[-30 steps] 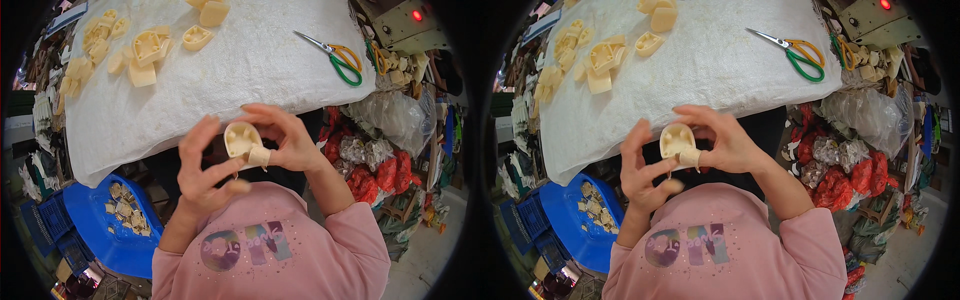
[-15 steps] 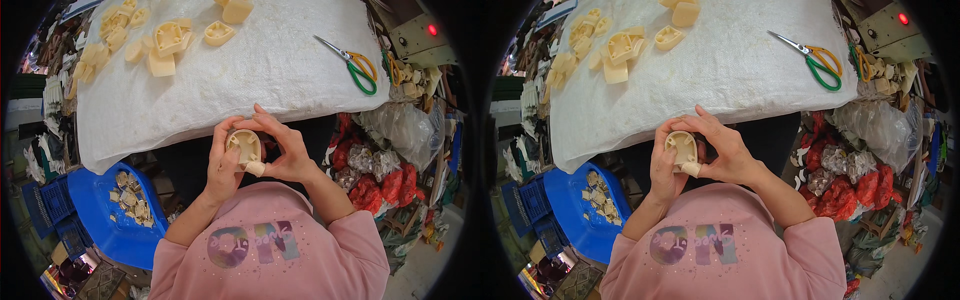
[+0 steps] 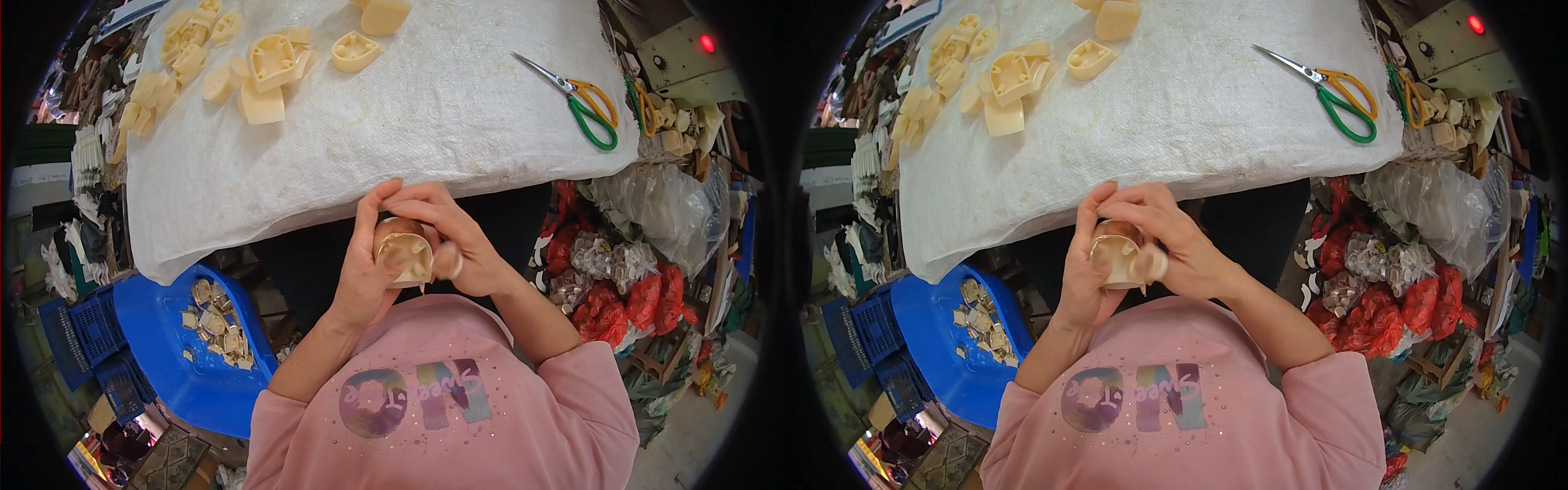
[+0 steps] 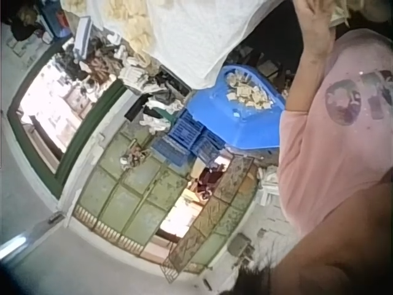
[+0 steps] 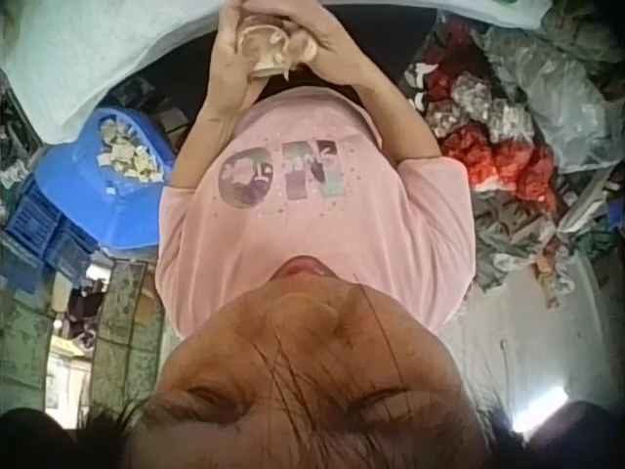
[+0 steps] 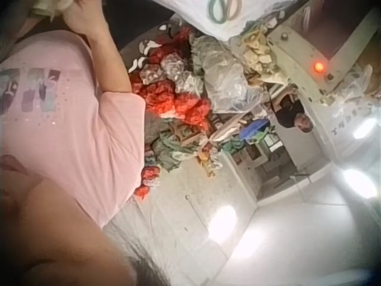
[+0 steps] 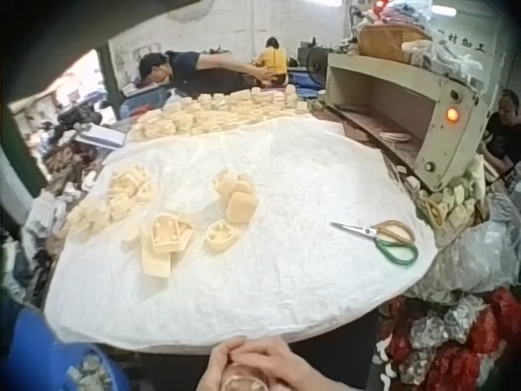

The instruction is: The recorder is assembling small plastic/rubber shoe components by manually fitting them together and using scissors to trim excess material.

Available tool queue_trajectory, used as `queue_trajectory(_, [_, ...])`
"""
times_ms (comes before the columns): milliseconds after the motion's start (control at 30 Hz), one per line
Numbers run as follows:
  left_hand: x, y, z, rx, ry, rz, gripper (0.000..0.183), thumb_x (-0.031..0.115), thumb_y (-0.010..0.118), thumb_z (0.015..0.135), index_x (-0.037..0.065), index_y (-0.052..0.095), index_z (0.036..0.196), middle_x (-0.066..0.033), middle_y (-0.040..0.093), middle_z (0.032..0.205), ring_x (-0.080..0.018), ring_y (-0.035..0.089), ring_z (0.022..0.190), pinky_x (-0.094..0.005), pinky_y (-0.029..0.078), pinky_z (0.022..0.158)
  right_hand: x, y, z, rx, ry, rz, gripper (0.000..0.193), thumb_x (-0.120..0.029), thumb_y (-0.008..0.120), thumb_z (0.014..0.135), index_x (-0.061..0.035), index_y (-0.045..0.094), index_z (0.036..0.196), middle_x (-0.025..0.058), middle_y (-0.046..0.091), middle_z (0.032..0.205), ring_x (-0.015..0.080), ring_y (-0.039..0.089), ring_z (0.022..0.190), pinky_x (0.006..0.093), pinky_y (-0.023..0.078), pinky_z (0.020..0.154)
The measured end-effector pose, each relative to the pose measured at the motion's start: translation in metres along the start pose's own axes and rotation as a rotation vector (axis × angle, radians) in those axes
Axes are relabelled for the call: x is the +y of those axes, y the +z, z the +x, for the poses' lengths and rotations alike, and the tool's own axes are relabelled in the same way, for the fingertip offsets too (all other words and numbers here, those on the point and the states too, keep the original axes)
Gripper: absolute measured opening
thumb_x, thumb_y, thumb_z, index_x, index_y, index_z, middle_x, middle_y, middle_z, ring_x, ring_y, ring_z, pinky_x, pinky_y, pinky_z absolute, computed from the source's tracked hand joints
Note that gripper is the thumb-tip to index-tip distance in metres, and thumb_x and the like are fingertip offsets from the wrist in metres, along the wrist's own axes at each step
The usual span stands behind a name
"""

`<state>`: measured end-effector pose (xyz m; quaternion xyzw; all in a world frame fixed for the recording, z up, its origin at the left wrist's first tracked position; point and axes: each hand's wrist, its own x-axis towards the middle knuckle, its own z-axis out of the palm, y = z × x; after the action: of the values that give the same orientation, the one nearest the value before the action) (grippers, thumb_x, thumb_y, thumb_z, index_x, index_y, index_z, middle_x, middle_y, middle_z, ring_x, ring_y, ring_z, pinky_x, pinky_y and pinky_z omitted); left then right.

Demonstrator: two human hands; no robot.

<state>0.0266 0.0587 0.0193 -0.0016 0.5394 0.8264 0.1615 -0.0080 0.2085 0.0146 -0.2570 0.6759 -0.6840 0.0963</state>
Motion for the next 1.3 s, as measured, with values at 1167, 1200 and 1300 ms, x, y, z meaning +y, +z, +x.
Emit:
queue_trajectory(1167, [0.004,0.014,0.009,0.281,0.117,-0.508,0.028,0.030,0.040,0.096,0.007,0.050,0.108,-0.0058,0.053,0.101,-0.0154,0.053,0.096,-0.0315,0.045,0.085,0.015,0.030,-0.007,0.081,0.026,0.338,0.043,-0.027,0.038,0.096,-0.0066,0.040,0.134,0.0147,0.033,0.136,0.0260,0.037,0.124,0.0357,0.031,0.102])
queue_trajectory(1200, [0.003,0.016,0.010,0.271,0.159,-0.475,0.023,0.026,0.042,0.096,0.006,0.048,0.107,-0.0055,0.053,0.098,-0.0134,0.054,0.090,-0.0283,0.046,0.079,0.015,0.030,-0.007,0.082,0.026,0.337,0.043,-0.027,0.038,0.096,-0.0066,0.040,0.134,0.0147,0.033,0.136,0.0260,0.037,0.124,0.0357,0.031,0.102])
queue_trajectory(1300, [-0.003,0.016,0.010,0.268,0.214,-0.401,0.017,0.021,0.045,0.095,0.007,0.046,0.106,-0.0052,0.053,0.096,-0.0114,0.054,0.084,-0.0252,0.047,0.072,0.016,0.034,-0.006,0.198,-0.175,-0.054,0.039,-0.021,0.040,0.094,-0.0058,0.043,0.130,0.0162,0.039,0.129,0.0283,0.043,0.116,0.0373,0.036,0.097])
